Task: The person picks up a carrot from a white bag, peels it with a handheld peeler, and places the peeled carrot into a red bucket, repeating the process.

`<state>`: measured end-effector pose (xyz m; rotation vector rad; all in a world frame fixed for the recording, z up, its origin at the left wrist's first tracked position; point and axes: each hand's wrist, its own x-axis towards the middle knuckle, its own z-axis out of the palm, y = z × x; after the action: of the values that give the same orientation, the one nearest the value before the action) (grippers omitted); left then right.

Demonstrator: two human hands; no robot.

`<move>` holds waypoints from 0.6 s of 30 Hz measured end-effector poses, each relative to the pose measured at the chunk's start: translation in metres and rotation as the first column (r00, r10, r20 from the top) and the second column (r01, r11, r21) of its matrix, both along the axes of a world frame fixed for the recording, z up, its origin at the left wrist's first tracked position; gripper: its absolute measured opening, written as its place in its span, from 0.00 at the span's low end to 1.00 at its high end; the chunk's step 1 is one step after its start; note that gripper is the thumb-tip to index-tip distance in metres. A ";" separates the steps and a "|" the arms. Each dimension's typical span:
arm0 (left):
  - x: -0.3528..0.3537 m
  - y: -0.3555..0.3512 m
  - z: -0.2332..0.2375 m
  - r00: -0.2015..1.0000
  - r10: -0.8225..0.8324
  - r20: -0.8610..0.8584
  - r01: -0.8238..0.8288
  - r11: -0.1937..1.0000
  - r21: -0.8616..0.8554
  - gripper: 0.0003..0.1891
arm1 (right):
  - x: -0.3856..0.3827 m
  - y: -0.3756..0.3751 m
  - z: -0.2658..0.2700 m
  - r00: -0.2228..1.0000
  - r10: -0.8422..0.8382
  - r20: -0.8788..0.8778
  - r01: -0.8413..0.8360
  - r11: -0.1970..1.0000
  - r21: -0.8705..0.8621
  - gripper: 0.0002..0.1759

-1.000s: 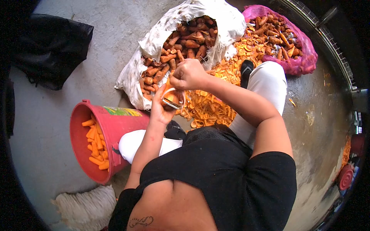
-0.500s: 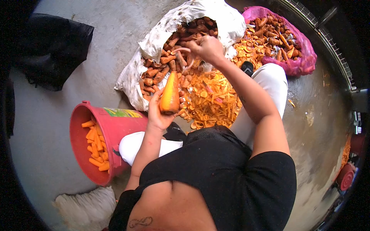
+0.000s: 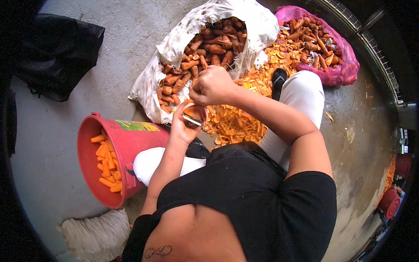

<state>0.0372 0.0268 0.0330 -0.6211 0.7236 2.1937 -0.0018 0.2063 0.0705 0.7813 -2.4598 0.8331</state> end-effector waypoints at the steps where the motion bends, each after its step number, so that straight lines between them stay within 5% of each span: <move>1: 0.001 0.000 0.003 1.000 -0.012 -0.017 0.012 1.000 0.008 0.19 | 0.000 0.000 -0.001 1.000 0.011 0.010 -0.011 1.000 0.001 0.16; 9: 0.007 0.004 0.032 0.971 -0.034 -0.237 0.043 0.998 0.034 0.18 | -0.011 0.013 -0.011 0.981 -0.027 0.190 0.063 0.981 -0.184 0.16; 10: 0.009 0.000 0.027 0.983 -0.034 -0.179 0.025 0.998 -0.054 0.19 | -0.021 0.026 -0.014 0.970 -0.085 0.226 0.117 0.984 -0.132 0.17; 12: 0.011 -0.005 0.028 0.971 -0.104 -0.213 0.106 0.994 -0.004 0.20 | -0.043 0.054 -0.016 0.892 -0.364 0.268 0.289 0.915 0.282 0.18; 13: 0.012 -0.006 0.033 0.963 -0.134 -0.232 0.143 0.989 0.023 0.21 | -0.051 0.066 -0.022 0.941 -0.327 -0.089 0.338 0.880 0.335 0.19; 15: 0.012 -0.007 0.041 0.957 -0.150 -0.248 0.176 0.981 0.085 0.22 | -0.053 0.078 -0.027 0.847 -0.520 0.109 0.458 0.819 0.347 0.20; 18: 0.007 -0.003 0.041 0.973 -0.086 -0.213 0.096 0.995 0.037 0.23 | -0.048 0.070 -0.017 0.790 -0.601 0.119 0.552 0.783 0.287 0.22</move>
<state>0.0442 0.0237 0.0741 -0.3262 0.7907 2.2055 -0.0500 0.2767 0.0537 -0.0387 -2.7761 0.3961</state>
